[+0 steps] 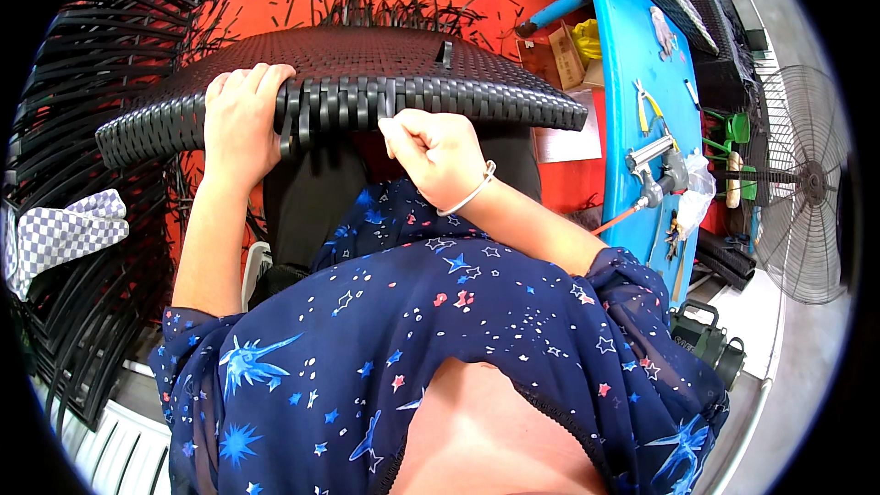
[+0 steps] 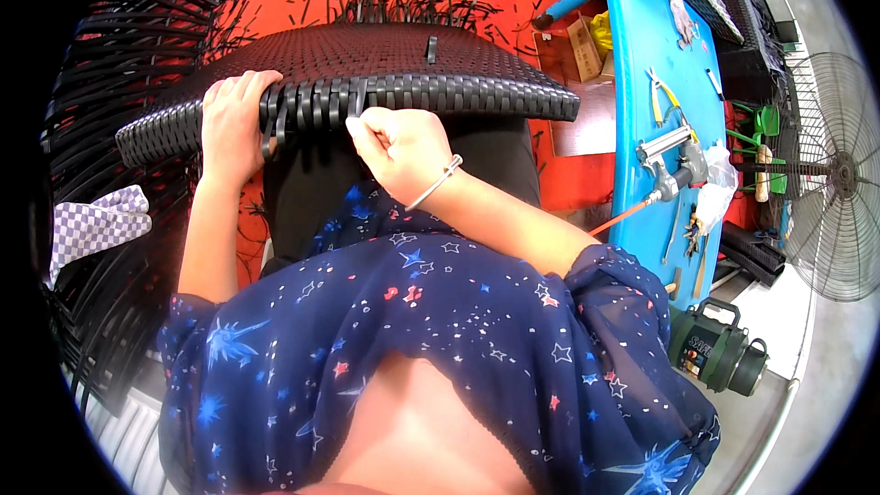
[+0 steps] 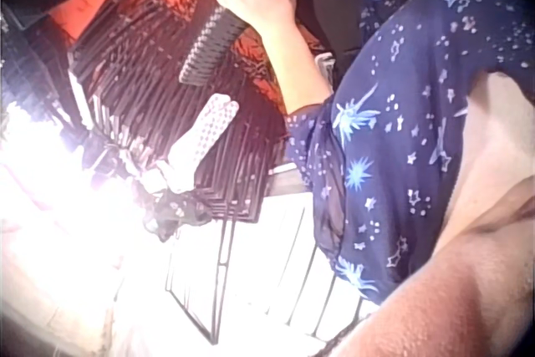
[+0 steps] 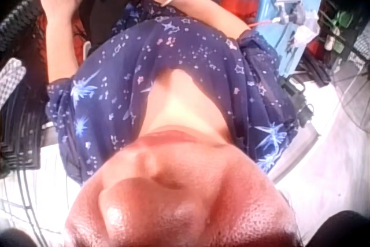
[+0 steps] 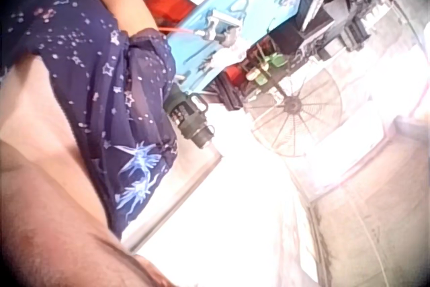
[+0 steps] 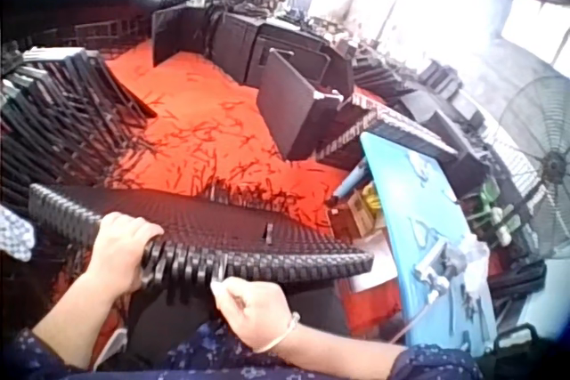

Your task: The person sits on the floor and weaves black plastic strips into a chair seat frame. They use pliers to cut a strip and a knife to trim excess material, then continue weaving the strips by hand to form the seat surface.

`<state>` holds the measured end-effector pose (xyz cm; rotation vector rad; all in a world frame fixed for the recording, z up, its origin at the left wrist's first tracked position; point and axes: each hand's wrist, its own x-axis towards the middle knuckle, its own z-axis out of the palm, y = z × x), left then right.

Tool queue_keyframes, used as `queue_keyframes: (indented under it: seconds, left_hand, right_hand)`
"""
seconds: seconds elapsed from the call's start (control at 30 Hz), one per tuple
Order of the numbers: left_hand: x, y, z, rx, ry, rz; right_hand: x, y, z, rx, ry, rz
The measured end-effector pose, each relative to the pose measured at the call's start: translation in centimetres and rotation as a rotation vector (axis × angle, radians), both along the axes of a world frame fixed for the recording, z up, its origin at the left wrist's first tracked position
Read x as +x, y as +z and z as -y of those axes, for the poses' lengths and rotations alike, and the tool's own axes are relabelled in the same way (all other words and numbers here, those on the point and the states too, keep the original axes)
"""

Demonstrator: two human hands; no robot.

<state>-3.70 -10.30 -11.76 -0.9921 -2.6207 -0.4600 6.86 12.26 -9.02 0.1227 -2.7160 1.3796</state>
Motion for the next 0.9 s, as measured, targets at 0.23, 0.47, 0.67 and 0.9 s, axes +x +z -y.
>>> queue_keyframes:
  seconds: [0.23, 0.47, 0.67, 0.9]
  left_hand:
    - [-0.1, 0.0, -0.3, 0.000, 0.005, -0.036]
    - [0.0, -0.1, -0.3, 0.013, -0.018, -0.019]
    - [0.0, 0.2, -0.5, 0.011, -0.017, -0.046]
    - [0.0, -0.1, -0.6, 0.015, -0.022, -0.053]
  right_hand:
    - [1.2, 1.7, -0.9, -0.027, -0.042, 0.065]
    - [2.1, 3.2, -2.5, -0.063, -0.040, 0.226]
    - [1.8, 2.9, -2.4, 0.211, 0.018, 0.232]
    - [1.1, 2.2, -1.8, -0.019, -0.056, 0.281]
